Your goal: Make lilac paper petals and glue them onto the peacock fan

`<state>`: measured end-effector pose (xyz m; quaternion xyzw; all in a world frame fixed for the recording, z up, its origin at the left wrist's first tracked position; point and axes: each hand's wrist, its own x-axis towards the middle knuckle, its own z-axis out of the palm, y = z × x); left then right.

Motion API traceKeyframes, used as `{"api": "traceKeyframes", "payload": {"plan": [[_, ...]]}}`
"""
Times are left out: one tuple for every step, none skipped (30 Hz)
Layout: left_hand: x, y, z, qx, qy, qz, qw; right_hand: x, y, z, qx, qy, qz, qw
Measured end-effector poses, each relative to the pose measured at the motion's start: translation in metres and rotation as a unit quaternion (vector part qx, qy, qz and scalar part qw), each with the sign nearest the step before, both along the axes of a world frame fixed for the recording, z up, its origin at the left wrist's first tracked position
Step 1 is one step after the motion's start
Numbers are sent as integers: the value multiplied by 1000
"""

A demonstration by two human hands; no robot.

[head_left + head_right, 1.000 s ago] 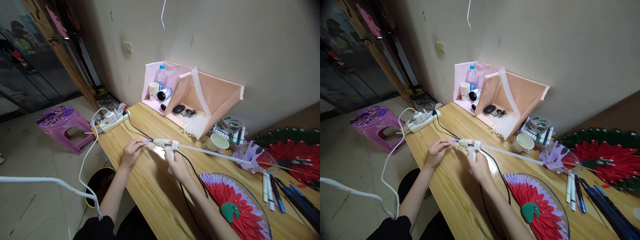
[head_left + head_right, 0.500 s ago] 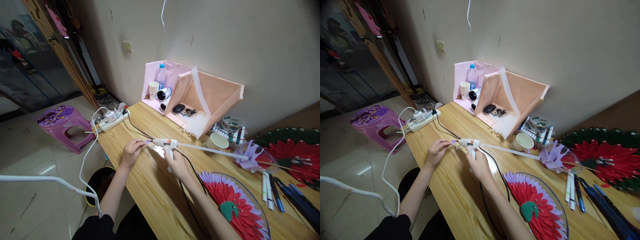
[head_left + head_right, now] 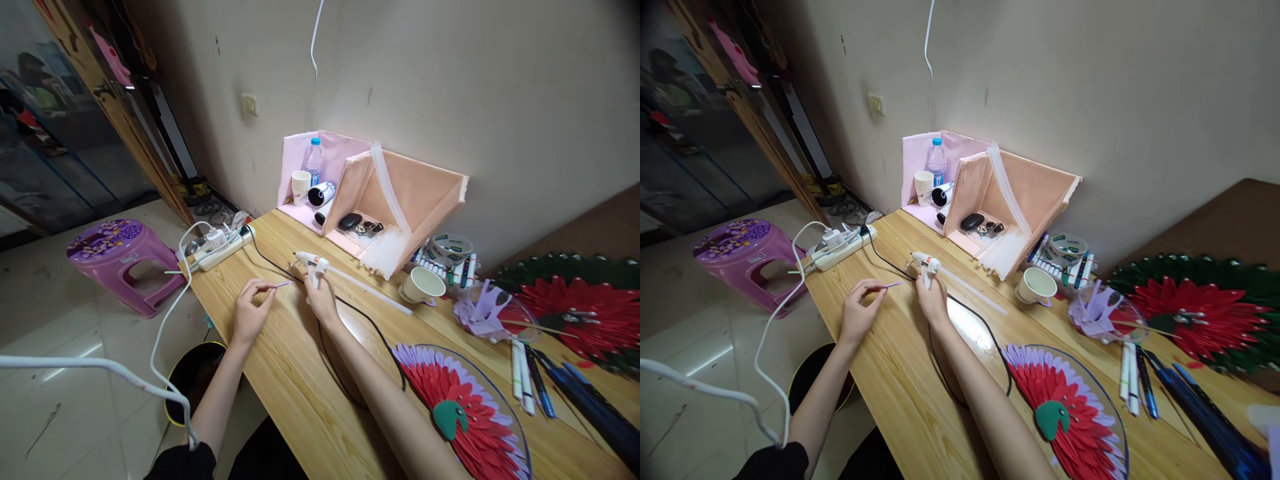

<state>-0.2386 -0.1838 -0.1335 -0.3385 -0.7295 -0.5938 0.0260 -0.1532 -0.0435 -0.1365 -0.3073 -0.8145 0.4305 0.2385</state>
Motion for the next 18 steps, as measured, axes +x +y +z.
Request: {"api": "traceKeyframes", "payload": {"plan": [[1, -2, 0, -5, -51, -6, 999, -10, 0, -2, 12, -2, 8, 1000], [1, -4, -1, -10, -108, -9, 994, -20, 0, -4, 23, -4, 16, 1000], [2, -7, -1, -15, -164, -9, 986, -29, 0, -5, 35, -8, 21, 999], [2, -10, -2, -19, -212, -6, 977, -37, 1, -5, 46, -13, 25, 999], [3, -12, -2, -24, -249, -3, 968, -44, 2, -6, 57, -20, 28, 998], [4, -15, -1, -30, -273, -2, 962, -49, 3, -6, 67, -26, 32, 997], [4, -17, 0, -38, -284, -3, 958, -53, 3, -6, 75, -33, 36, 996], [5, -19, 2, -45, -292, -8, 955, -56, 4, -6, 83, -40, 41, 995], [7, -19, 4, -50, -307, -12, 950, -56, 5, -5, 89, -47, 48, 994], [9, -20, 7, -53, -324, -16, 944, -54, 6, -4, 94, -54, 54, 993], [11, -19, 9, -55, -341, -20, 938, -50, 6, -3, 98, -60, 59, 992], [14, -18, 12, -56, -357, -23, 932, -43, 6, 0, 100, -67, 63, 991], [17, -16, 15, -58, -370, -29, 927, -32, 6, 3, 101, -73, 64, 990], [21, -13, 17, -60, -380, -38, 922, -18, 7, 7, 102, -78, 62, 990], [26, -10, 20, -63, -386, -50, 919, 0, 9, 12, 101, -83, 58, 990], [31, -6, 22, -65, -394, -67, 914, 21, 12, 18, 99, -87, 53, 990], [37, -1, 24, -66, -404, -87, 908, 45, 16, 24, 95, -92, 51, 990], [43, 5, 26, -66, -416, -110, 900, 72, 22, 30, 87, -98, 54, 990]]}}
